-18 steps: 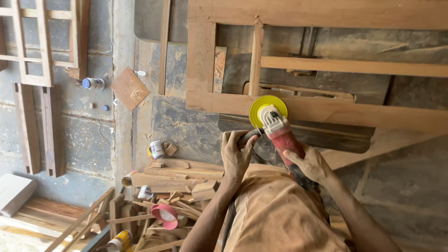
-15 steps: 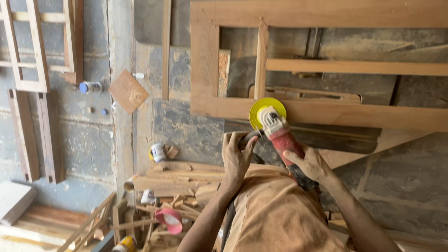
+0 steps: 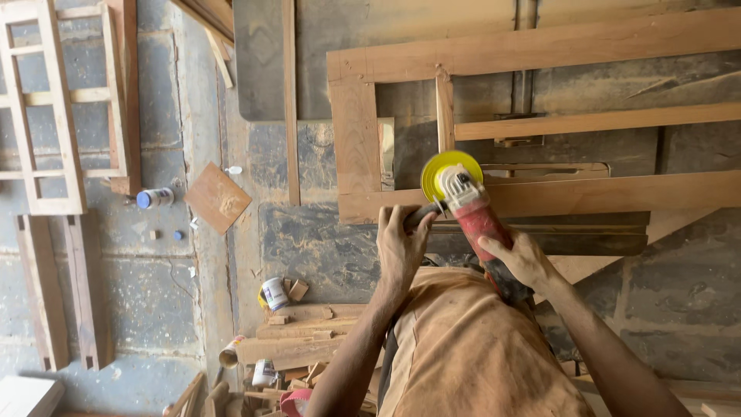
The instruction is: The person uses an angle grinder with a sanding disc to smooth the surfaces of a wooden frame. They systematically move the tool along the edges and flat surfaces of the frame, generating wood dust.
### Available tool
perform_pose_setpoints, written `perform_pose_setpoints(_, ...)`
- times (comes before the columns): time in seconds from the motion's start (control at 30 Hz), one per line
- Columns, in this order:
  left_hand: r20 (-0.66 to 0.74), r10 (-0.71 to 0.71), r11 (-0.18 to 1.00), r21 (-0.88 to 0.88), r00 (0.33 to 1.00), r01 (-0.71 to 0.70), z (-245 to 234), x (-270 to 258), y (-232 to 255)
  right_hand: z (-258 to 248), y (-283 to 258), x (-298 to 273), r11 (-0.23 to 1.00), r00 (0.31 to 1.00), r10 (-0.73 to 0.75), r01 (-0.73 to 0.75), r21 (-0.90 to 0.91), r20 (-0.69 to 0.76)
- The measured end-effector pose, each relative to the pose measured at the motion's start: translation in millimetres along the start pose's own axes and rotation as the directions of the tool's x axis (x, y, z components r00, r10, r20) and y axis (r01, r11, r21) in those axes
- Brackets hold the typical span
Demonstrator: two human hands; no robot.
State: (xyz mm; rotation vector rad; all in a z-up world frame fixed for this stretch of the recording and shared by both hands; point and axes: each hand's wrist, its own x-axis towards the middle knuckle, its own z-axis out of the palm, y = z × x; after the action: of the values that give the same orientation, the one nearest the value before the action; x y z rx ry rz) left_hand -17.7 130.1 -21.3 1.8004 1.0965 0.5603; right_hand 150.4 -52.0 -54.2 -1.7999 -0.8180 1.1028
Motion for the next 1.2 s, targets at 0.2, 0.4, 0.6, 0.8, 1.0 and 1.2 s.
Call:
perform_pose_setpoints(0.2, -0.005, 0.060, 0.998, 0.011, 0.998, -0.060, 9.5, 56.9, -9.2, 0.1, -16.7, 39.1, 0.875, 0.913, 0.409, -0.394, 0.282, 0.008)
perform_pose_setpoints(0.4, 0.050, 0.059, 0.998, 0.033, 0.997, -0.061, 8.6, 65.8, -8.6, 4.0, -32.7, 42.5, 0.876, 0.927, 0.375, -0.359, 0.323, 0.014)
perform_pose_setpoints(0.6, 0.029, 0.020, 0.999, 0.035, 0.999, -0.021, 4.4, 57.6, -11.0, 5.3, -33.9, 37.4, 0.852, 0.902, 0.431, -0.421, 0.310, 0.041)
perform_pose_setpoints(0.8, 0.018, -0.011, 1.000, 0.028, 1.000, 0.011, 1.8, 50.7, -6.3, 5.1, -37.7, 33.3, 0.847, 0.898, 0.436, -0.429, 0.314, 0.051)
perform_pose_setpoints(1.0, 0.010, 0.052, 0.998, 0.039, 0.999, -0.053, 8.8, 71.4, 0.1, -0.9, -32.1, 44.6, 0.765, 0.846, 0.531, -0.505, 0.399, 0.053)
perform_pose_setpoints(1.2, 0.008, -0.005, 0.999, 0.039, 1.000, 0.004, 9.0, 81.3, 21.9, -14.5, -30.3, 61.6, 0.915, 0.958, 0.287, -0.270, 0.299, -0.011)
